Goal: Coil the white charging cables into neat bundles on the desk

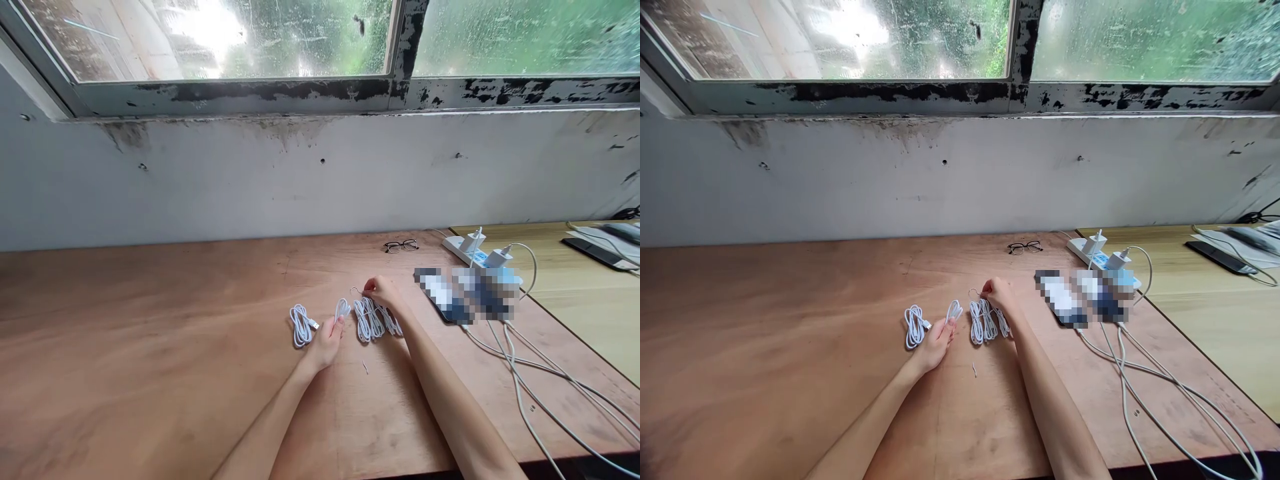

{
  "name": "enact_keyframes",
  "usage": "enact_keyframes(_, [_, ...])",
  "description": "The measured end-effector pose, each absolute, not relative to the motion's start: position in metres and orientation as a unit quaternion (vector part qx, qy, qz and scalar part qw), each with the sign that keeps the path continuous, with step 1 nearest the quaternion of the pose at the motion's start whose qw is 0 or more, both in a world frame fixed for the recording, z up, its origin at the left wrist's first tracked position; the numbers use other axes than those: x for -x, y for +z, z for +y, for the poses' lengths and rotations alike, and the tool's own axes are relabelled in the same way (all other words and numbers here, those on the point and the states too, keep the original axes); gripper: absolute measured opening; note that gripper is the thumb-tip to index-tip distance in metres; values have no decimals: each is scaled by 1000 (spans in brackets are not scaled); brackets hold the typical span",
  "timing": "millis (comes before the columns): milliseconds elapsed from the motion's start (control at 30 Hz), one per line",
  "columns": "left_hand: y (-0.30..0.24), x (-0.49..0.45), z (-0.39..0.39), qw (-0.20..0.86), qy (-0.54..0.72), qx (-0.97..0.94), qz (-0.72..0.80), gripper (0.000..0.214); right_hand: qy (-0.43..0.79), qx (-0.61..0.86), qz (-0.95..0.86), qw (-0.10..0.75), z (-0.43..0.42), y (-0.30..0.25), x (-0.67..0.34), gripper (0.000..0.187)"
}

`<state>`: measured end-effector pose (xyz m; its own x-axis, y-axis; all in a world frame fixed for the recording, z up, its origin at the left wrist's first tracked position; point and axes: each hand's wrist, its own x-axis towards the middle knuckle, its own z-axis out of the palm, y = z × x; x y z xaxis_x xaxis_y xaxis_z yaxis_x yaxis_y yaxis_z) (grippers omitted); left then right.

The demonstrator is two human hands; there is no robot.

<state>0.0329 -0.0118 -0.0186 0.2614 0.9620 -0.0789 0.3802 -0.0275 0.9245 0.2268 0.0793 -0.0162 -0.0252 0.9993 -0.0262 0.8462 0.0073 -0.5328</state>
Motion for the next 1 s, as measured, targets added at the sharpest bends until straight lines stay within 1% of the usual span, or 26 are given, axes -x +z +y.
enact_keyframes(167, [-21, -33, -11, 464, 318, -640, 523, 51, 208, 669, -680, 216, 78, -8, -226, 11])
enact_keyframes(300, [-18, -34, -11, 466, 326, -638, 519, 50, 237, 638, -686, 259, 70, 0, -223, 13])
enact_keyframes(433, [-14, -33, -13, 449, 315, -652, 523, 47, 289, 563, -679, 373, 51, 4, -216, 12])
enact_keyframes(500, [-11, -33, -14, 419, 304, -665, 538, 46, 268, 550, -669, 422, 39, 5, -211, 11])
enact_keyframes(567, [-8, -32, -15, 377, 297, -678, 556, 44, 229, 564, -652, 452, 27, 5, -205, 21])
enact_keyframes(633, [-6, -32, -17, 336, 290, -695, 565, 41, 192, 574, -653, 455, 16, 6, -198, 26])
enact_keyframes(767, [-1, -31, -19, 283, 251, -739, 557, 36, 125, 556, -695, 438, 1, 5, -184, 26])
enact_keyframes(900, [2, -30, -19, 246, 192, -763, 566, 34, 63, 530, -748, 395, -3, 2, -176, 23])
enact_keyframes(1000, [3, -31, -18, 214, 162, -760, 592, 32, 20, 517, -775, 362, -4, 0, -176, 25])
